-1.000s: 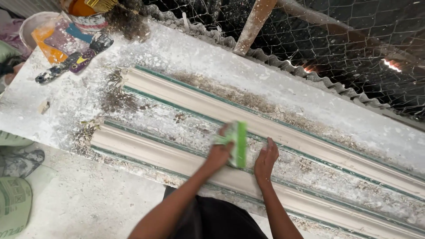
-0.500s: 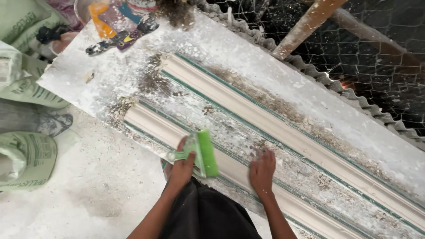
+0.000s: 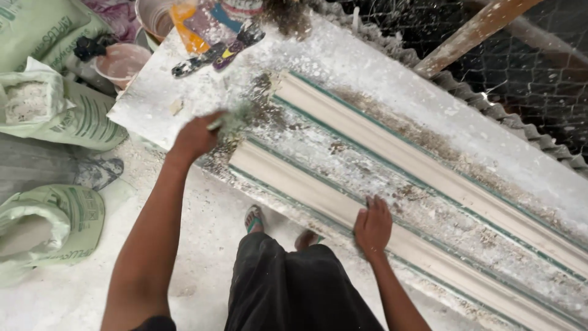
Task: The person uses a small green brush to sweep dust and debris off a stack of long, white, ribbed panels. The person moves along the length of the panels, brushing the surface to clear the accumulated dust.
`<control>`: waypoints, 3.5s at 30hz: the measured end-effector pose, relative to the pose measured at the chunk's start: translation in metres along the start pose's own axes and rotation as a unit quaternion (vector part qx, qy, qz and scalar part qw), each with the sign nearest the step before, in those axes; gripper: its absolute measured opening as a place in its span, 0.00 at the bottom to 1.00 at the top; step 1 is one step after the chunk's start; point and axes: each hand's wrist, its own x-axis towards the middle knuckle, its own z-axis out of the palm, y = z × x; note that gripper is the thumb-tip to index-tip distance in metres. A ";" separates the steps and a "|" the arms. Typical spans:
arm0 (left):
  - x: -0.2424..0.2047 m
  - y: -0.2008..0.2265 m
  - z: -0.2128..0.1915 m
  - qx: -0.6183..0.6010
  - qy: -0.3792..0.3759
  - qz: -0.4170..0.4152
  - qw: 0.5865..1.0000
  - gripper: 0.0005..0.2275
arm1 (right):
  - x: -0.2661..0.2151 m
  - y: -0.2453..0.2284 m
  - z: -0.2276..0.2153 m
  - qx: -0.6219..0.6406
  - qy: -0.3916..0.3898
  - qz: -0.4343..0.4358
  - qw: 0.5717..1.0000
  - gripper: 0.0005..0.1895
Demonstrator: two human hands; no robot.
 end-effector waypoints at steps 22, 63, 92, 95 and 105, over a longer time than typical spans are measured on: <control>-0.071 -0.046 -0.074 0.033 -0.350 -0.023 0.936 0.24 | -0.015 -0.043 0.027 0.007 -0.058 0.116 0.992 0.28; -0.112 -0.015 -0.005 -0.458 0.265 -0.022 0.848 0.23 | -0.011 -0.052 0.019 0.057 -0.086 0.156 0.982 0.29; -0.252 0.190 0.168 -0.450 0.234 -0.064 0.859 0.29 | -0.151 0.139 -0.079 0.459 -0.397 0.348 0.714 0.37; -0.253 0.162 0.284 -0.508 0.323 -0.045 0.797 0.28 | -0.159 0.152 -0.086 0.506 -0.395 0.362 0.676 0.39; -0.309 0.290 0.218 -0.517 0.014 -0.093 0.851 0.32 | -0.160 0.166 -0.070 0.596 -0.389 0.377 0.592 0.48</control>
